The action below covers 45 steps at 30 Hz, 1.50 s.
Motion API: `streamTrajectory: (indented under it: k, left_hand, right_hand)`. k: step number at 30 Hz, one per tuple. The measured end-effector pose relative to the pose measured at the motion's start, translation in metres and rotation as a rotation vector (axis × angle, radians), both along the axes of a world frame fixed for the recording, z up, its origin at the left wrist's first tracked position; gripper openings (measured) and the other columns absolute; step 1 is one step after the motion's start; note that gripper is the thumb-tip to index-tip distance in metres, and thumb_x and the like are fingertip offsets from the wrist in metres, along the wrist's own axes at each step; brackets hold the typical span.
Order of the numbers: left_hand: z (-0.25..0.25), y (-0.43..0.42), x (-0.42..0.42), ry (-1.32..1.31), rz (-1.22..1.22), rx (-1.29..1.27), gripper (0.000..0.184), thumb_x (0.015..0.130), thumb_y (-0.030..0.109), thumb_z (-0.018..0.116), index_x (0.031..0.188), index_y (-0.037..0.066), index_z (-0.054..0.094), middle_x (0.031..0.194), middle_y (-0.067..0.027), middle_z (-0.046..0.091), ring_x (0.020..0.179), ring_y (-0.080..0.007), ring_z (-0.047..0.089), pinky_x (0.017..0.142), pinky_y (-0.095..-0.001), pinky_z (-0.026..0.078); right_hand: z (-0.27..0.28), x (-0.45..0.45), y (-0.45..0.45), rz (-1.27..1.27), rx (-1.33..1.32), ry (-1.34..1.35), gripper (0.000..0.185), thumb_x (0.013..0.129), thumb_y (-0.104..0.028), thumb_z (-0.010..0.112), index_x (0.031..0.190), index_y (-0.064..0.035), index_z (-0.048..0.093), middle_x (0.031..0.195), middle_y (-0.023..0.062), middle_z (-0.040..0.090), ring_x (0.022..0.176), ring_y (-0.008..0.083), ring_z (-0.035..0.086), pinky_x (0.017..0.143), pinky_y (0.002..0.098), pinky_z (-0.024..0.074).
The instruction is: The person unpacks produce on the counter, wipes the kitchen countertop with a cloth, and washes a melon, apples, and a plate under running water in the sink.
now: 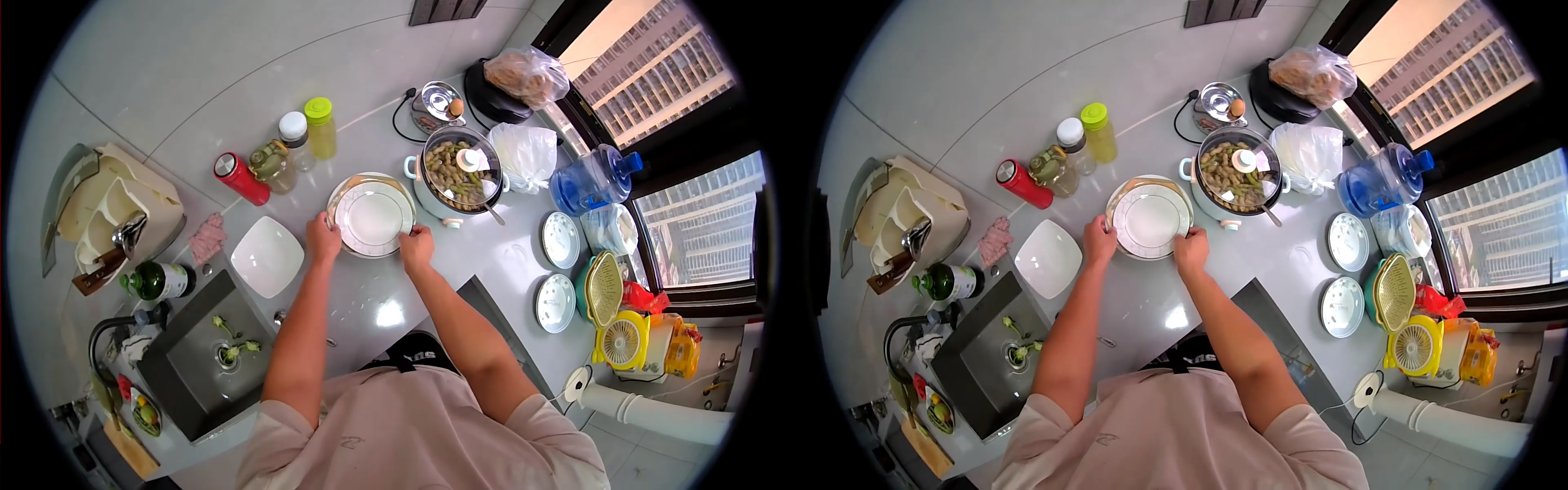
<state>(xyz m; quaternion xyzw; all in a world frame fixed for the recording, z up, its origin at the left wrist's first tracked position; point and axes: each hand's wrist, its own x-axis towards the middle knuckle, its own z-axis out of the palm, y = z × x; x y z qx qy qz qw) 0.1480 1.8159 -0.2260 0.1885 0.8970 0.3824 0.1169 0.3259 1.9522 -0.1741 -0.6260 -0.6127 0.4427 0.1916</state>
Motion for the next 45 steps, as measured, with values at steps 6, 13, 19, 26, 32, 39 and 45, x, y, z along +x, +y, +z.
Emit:
streamTrajectory:
  k: [6,13,19,26,32,39,45]
  left_hand:
    - [0.006,0.008,-0.006,-0.087,0.07,0.032,0.041,0.081,0.005,0.074,0.121,0.001,0.067,0.108,-0.0215,0.07,0.104,-0.0385,0.068,0.087,-0.046,0.055]
    - [0.0,0.006,-0.013,-0.345,0.201,0.238,0.05,0.077,-0.003,0.069,0.126,0.005,0.066,0.092,-0.0052,0.063,0.084,-0.0204,0.063,0.077,-0.0343,0.053]
    - [0.006,-0.003,-0.012,-0.589,0.227,0.331,0.052,0.077,-0.005,0.068,0.129,0.007,0.066,0.087,-0.0005,0.058,0.08,-0.0154,0.059,0.076,-0.0313,0.052]
    - [0.018,-0.01,0.0,-0.624,0.243,0.324,0.051,0.082,-0.005,0.069,0.132,0.007,0.067,0.097,-0.0046,0.068,0.086,-0.0158,0.063,0.078,-0.0314,0.053]
    - [0.015,-0.019,0.023,-0.518,0.069,0.312,0.052,0.086,-0.003,0.07,0.137,0.0,0.062,0.109,-0.0095,0.072,0.097,-0.0192,0.068,0.087,-0.0327,0.054]
    - [0.01,-0.032,0.056,-0.385,0.22,0.317,0.047,0.086,0.003,0.07,0.132,0.002,0.064,0.114,-0.0127,0.071,0.102,-0.0228,0.068,0.089,-0.0375,0.053]
    - [0.05,-0.02,0.148,-0.406,0.163,0.389,0.033,0.091,0.0,0.069,0.124,0.0,0.066,0.105,-0.009,0.072,0.093,-0.02,0.068,0.084,-0.0349,0.053]
  right_hand:
    - [-0.016,-0.003,0.016,-0.108,-0.321,0.141,0.025,0.078,-0.006,0.075,0.101,0.0006,0.068,0.084,0.0082,0.067,0.079,0.0205,0.064,0.067,0.0354,0.0516]
    - [-0.018,-0.002,-0.004,-0.153,-0.307,0.317,0.019,0.079,-0.005,0.074,0.089,-0.0053,0.058,0.08,0.0038,0.059,0.069,0.0143,0.054,0.057,0.032,0.0422]
    - [-0.016,-0.003,-0.019,-0.148,-0.26,0.415,0.025,0.082,-0.008,0.075,0.099,-0.0037,0.057,0.086,0.0029,0.058,0.078,0.0146,0.053,0.071,0.0325,0.0478]
    - [-0.028,0.001,-0.022,-0.173,-0.301,0.568,0.04,0.087,0.0,0.066,0.125,-0.0075,0.057,0.088,0.0015,0.064,0.076,0.0116,0.059,0.061,0.028,0.0456]
    - [0.014,0.031,-0.035,-0.113,-0.444,0.687,0.042,0.091,0.005,0.061,0.131,-0.0038,0.056,0.095,0.0045,0.07,0.078,0.0123,0.065,0.063,0.0283,0.0507]
    - [0.016,0.063,-0.045,-0.127,-0.51,0.758,0.043,0.09,0.004,0.063,0.131,-0.0052,0.058,0.093,0.0033,0.069,0.078,0.0127,0.065,0.061,0.0278,0.0496]
    - [-0.017,0.15,-0.026,-0.157,-0.576,0.726,0.047,0.086,0.002,0.064,0.133,-0.0036,0.061,0.102,0.0062,0.072,0.085,0.0142,0.066,0.07,0.0299,0.0517]
